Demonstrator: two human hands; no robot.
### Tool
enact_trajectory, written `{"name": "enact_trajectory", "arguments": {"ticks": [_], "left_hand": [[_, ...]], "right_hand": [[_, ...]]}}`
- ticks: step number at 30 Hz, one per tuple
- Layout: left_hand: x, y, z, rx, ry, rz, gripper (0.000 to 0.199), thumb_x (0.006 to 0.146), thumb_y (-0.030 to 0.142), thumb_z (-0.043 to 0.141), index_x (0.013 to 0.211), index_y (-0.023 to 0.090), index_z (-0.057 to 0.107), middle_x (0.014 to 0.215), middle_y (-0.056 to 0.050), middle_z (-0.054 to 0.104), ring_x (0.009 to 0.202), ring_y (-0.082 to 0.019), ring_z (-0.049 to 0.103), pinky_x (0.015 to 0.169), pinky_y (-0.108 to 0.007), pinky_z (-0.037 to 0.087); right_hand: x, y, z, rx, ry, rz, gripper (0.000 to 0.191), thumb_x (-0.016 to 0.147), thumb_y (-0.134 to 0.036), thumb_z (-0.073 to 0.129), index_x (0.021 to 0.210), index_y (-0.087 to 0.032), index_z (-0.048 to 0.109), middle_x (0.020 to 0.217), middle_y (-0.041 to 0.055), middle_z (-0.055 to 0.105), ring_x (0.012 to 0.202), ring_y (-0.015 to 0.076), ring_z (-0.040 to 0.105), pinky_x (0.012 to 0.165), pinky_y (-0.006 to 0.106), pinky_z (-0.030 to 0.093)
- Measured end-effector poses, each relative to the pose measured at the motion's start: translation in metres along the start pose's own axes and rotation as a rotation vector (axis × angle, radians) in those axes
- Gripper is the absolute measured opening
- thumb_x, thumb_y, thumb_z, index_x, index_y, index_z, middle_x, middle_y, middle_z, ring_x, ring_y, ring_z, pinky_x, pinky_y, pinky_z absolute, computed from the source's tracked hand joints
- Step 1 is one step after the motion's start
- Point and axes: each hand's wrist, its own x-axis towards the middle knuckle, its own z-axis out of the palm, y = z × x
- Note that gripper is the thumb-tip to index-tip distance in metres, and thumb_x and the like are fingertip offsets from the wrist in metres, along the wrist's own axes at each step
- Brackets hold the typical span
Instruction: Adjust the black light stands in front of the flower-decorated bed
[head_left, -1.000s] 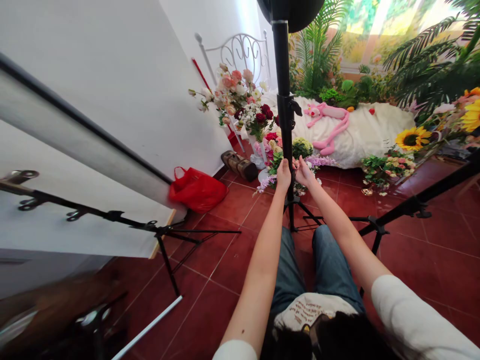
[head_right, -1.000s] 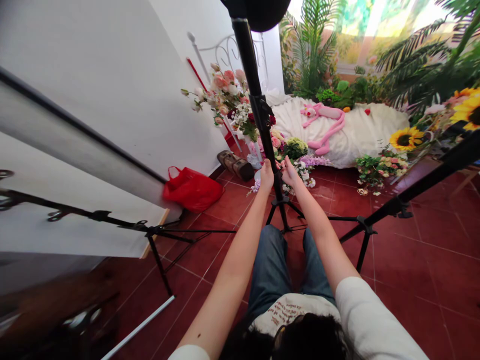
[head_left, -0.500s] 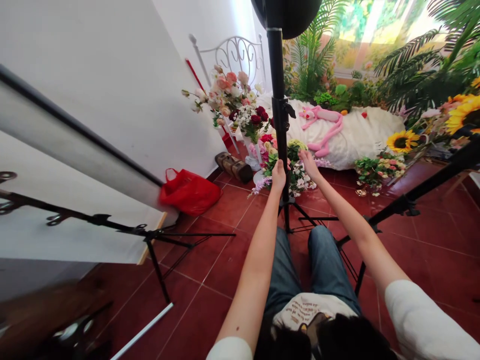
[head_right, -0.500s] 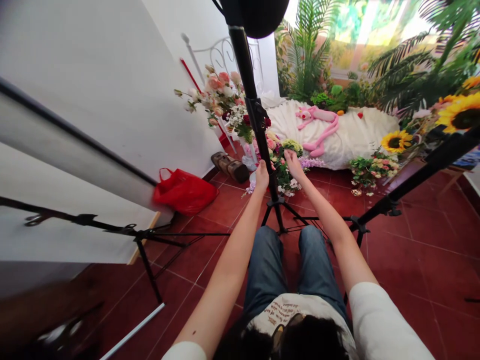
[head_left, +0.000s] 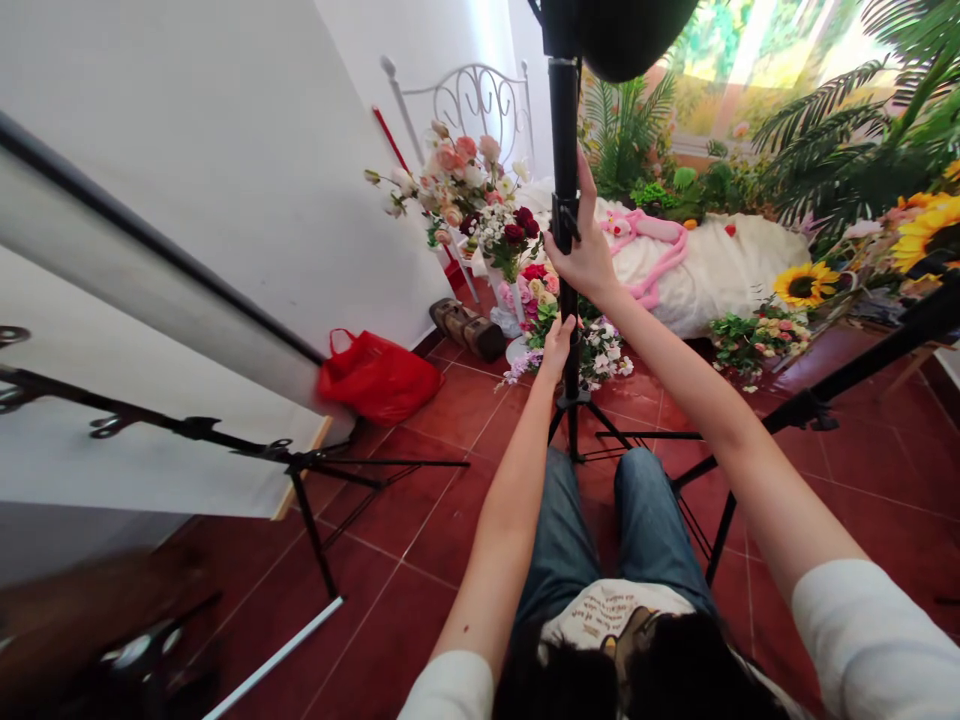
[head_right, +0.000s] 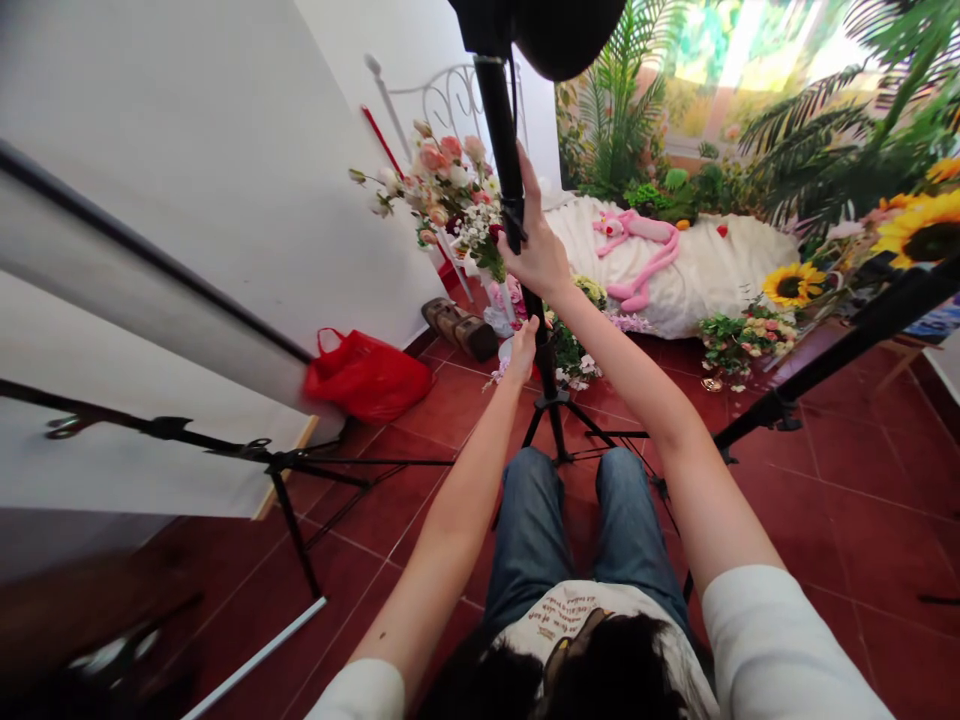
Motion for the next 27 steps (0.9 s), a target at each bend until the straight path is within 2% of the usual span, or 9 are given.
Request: {"name": "enact_trajectory", "arguments": {"ticks": [3, 6, 9, 11, 13, 16, 18, 22, 27], "left_hand": [[-0.003, -0.008, 0.000, 0.001, -0.015, 0.042, 0.045, 0.069, 0.060, 0.075, 0.088, 0.021, 0.064, 0.085, -0.002, 0.066, 0.084, -0.017, 0.062, 0.081, -0.028, 0.049], [-0.006, -0.016, 0.001, 0.010, -0.005, 0.092, 0.048, 0.064, 0.046, 0.083, 0.096, 0.022, 0.058, 0.092, -0.002, 0.066, 0.090, -0.017, 0.063, 0.087, -0.031, 0.050], [-0.009, -0.023, 0.003, 0.088, 0.062, 0.100, 0.043, 0.066, 0.039, 0.082, 0.092, 0.021, 0.053, 0.091, -0.002, 0.063, 0.091, -0.017, 0.062, 0.091, -0.033, 0.049], [-0.010, -0.028, 0.005, 0.129, 0.098, 0.070, 0.039, 0.067, 0.035, 0.080, 0.088, 0.021, 0.050, 0.088, -0.002, 0.061, 0.089, -0.017, 0.062, 0.090, -0.034, 0.048], [-0.010, -0.031, 0.007, 0.130, 0.120, 0.036, 0.038, 0.067, 0.030, 0.079, 0.088, 0.021, 0.048, 0.087, -0.001, 0.060, 0.089, -0.018, 0.062, 0.089, -0.034, 0.049], [-0.012, -0.033, 0.009, 0.097, 0.136, 0.026, 0.040, 0.065, 0.023, 0.078, 0.090, 0.021, 0.047, 0.090, -0.003, 0.061, 0.094, -0.019, 0.062, 0.089, -0.033, 0.050], [-0.013, -0.033, 0.010, 0.090, 0.149, 0.019, 0.041, 0.065, 0.020, 0.078, 0.090, 0.021, 0.046, 0.088, -0.002, 0.060, 0.092, -0.018, 0.062, 0.087, -0.032, 0.050], [-0.012, -0.035, 0.011, 0.070, 0.161, 0.014, 0.040, 0.066, 0.019, 0.077, 0.088, 0.022, 0.044, 0.085, 0.000, 0.059, 0.089, -0.017, 0.062, 0.086, -0.032, 0.051], [-0.010, -0.037, 0.013, 0.061, 0.165, 0.010, 0.039, 0.067, 0.015, 0.074, 0.086, 0.023, 0.042, 0.084, 0.001, 0.058, 0.085, -0.016, 0.062, 0.085, -0.031, 0.050]], "right_hand": [[-0.012, -0.002, 0.010, -0.007, 0.001, 0.054, 0.059, 0.099, -0.041, 0.035, 0.154, -0.022, 0.022, 0.150, 0.0139, 0.040, 0.111, 0.0253, 0.065, 0.085, 0.037, 0.058], [-0.025, -0.005, 0.012, 0.025, 0.004, 0.126, 0.061, 0.098, -0.041, 0.040, 0.153, -0.021, 0.024, 0.143, 0.0139, 0.048, 0.108, 0.0246, 0.066, 0.087, 0.038, 0.057], [-0.043, -0.009, 0.008, 0.116, -0.028, 0.206, 0.062, 0.095, -0.044, 0.047, 0.150, -0.021, 0.029, 0.122, 0.0109, 0.061, 0.101, 0.0222, 0.066, 0.093, 0.037, 0.055], [-0.061, -0.011, 0.007, 0.182, -0.077, 0.238, 0.065, 0.092, -0.047, 0.054, 0.149, -0.021, 0.032, 0.112, 0.0091, 0.065, 0.097, 0.0213, 0.066, 0.096, 0.037, 0.054], [-0.079, -0.012, 0.009, 0.230, -0.112, 0.263, 0.070, 0.089, -0.050, 0.059, 0.148, -0.022, 0.033, 0.106, 0.0081, 0.066, 0.093, 0.0216, 0.066, 0.096, 0.039, 0.054], [-0.097, -0.010, 0.014, 0.260, -0.099, 0.308, 0.076, 0.085, -0.055, 0.064, 0.147, -0.021, 0.035, 0.105, 0.0083, 0.065, 0.091, 0.0231, 0.066, 0.095, 0.043, 0.054], [-0.100, -0.008, 0.015, 0.281, -0.084, 0.329, 0.077, 0.083, -0.056, 0.066, 0.145, -0.022, 0.037, 0.108, 0.0086, 0.065, 0.094, 0.0238, 0.066, 0.096, 0.043, 0.053], [-0.097, -0.004, 0.011, 0.357, -0.144, 0.331, 0.077, 0.078, -0.056, 0.072, 0.140, -0.022, 0.042, 0.110, 0.0078, 0.065, 0.104, 0.0250, 0.065, 0.099, 0.042, 0.051], [-0.100, -0.003, 0.008, 0.362, -0.138, 0.373, 0.069, 0.077, -0.056, 0.073, 0.132, -0.021, 0.048, 0.110, 0.0086, 0.066, 0.110, 0.0274, 0.063, 0.101, 0.042, 0.050]]}}
